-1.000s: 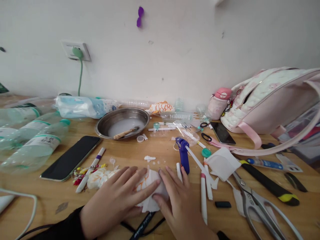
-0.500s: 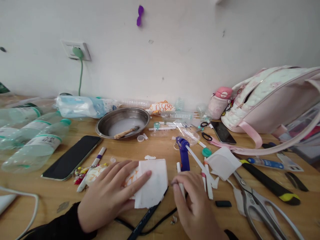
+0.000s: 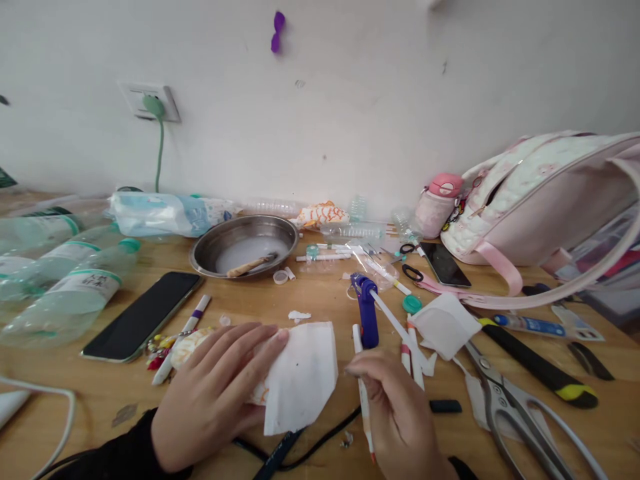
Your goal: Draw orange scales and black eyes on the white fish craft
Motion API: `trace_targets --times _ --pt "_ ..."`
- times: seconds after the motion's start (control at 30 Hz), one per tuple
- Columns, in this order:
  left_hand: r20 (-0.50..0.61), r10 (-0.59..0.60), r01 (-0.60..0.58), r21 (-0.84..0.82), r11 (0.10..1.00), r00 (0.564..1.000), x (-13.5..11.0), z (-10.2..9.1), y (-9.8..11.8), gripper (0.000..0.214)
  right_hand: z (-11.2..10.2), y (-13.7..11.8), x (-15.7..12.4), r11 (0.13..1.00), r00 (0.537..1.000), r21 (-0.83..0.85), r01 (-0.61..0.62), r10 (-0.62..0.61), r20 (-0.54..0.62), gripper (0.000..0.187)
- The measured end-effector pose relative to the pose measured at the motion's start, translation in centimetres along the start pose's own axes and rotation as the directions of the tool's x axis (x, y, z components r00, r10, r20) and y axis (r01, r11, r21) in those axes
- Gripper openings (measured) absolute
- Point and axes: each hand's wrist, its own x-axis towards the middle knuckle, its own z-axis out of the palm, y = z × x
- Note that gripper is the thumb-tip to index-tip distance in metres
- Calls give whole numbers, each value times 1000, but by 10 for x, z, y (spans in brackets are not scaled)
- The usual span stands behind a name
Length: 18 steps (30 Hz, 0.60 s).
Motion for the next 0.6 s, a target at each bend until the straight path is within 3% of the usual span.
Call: trace_targets --times 0.07,0.13,0.3,0.6 --pt "-11 17 -17 10 1000 1000 0 0 1 47 0 -3 -2 992 992 -22 124 -124 9 40" --pt "-13 34 -34 10 999 999 -1 1 2 47 3 -6 -3 989 990 -61 138 -137 24 36" --pt "-19 62 -62 4 998 998 -1 0 3 48 11 -5 -4 995 997 -74 -64 67 40 13" --pt "22 63 -62 -62 996 998 -1 5 3 45 20 1 -9 964 967 91 -251 244 79 19"
